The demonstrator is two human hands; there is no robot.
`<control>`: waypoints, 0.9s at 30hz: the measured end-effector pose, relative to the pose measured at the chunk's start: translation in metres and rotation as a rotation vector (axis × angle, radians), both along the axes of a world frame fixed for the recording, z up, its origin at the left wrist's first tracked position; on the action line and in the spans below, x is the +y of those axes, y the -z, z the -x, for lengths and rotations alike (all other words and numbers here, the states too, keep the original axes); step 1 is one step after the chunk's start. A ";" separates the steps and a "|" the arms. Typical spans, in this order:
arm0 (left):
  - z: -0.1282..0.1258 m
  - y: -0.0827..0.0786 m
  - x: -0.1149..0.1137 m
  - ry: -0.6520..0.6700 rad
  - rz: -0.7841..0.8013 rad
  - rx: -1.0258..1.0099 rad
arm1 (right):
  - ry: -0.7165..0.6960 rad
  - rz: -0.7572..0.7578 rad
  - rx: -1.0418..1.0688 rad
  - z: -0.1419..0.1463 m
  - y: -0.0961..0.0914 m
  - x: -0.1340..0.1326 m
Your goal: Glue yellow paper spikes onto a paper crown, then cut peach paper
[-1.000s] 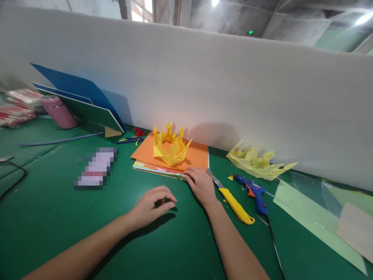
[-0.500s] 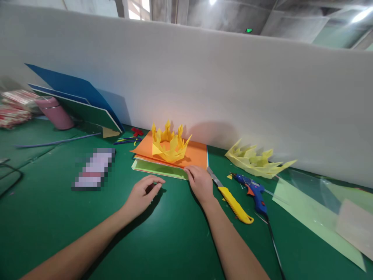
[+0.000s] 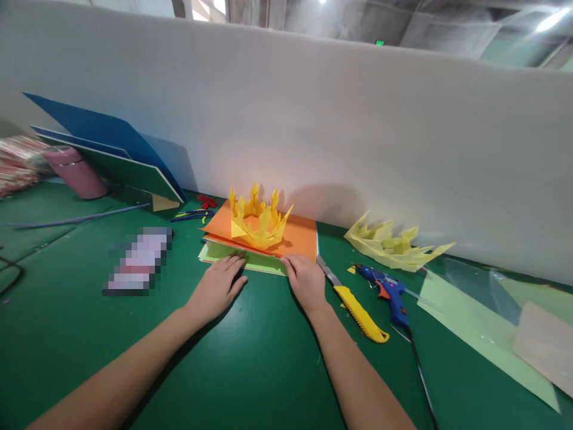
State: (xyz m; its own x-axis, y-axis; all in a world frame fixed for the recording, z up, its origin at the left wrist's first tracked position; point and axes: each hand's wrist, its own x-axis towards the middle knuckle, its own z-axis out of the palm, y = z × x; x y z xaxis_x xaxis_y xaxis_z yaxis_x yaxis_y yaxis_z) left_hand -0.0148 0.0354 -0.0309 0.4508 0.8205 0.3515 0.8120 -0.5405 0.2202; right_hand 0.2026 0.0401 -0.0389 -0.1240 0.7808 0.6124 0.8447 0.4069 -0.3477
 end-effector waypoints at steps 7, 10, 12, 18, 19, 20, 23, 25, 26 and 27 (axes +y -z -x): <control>0.001 -0.003 -0.003 0.065 -0.037 -0.125 | -0.013 0.007 0.002 0.002 0.000 -0.004; 0.002 -0.003 -0.005 0.136 -0.069 -0.229 | -0.031 -0.004 0.006 0.003 0.001 -0.005; 0.002 -0.003 -0.006 0.186 -0.075 -0.304 | -0.039 -0.010 0.004 0.002 0.003 -0.005; 0.005 0.003 -0.012 0.156 -0.024 -0.429 | -0.073 -0.018 -0.031 -0.002 0.003 0.000; 0.004 0.003 -0.013 0.147 -0.011 -0.437 | -0.071 -0.018 -0.043 -0.002 0.003 0.001; 0.004 0.003 -0.014 0.145 0.000 -0.440 | -0.066 -0.014 -0.055 -0.003 0.003 0.002; 0.003 0.000 -0.017 0.165 0.005 -0.434 | -0.071 0.009 -0.067 -0.005 0.004 0.004; 0.002 -0.002 -0.019 0.192 0.002 -0.412 | -0.080 0.021 -0.040 -0.006 0.005 0.004; 0.001 -0.003 -0.020 0.205 0.002 -0.403 | -0.079 0.024 -0.020 -0.006 0.005 0.004; 0.001 -0.004 -0.020 0.216 0.005 -0.395 | -0.072 0.026 0.001 -0.006 0.006 0.004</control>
State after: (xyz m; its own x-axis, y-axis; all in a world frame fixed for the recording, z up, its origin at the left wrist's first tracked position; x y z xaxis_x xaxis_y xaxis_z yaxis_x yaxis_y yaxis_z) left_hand -0.0156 0.0152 -0.0265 0.4441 0.7242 0.5275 0.5337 -0.6867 0.4935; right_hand 0.2084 0.0441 -0.0445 -0.1801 0.7857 0.5919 0.8133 0.4573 -0.3596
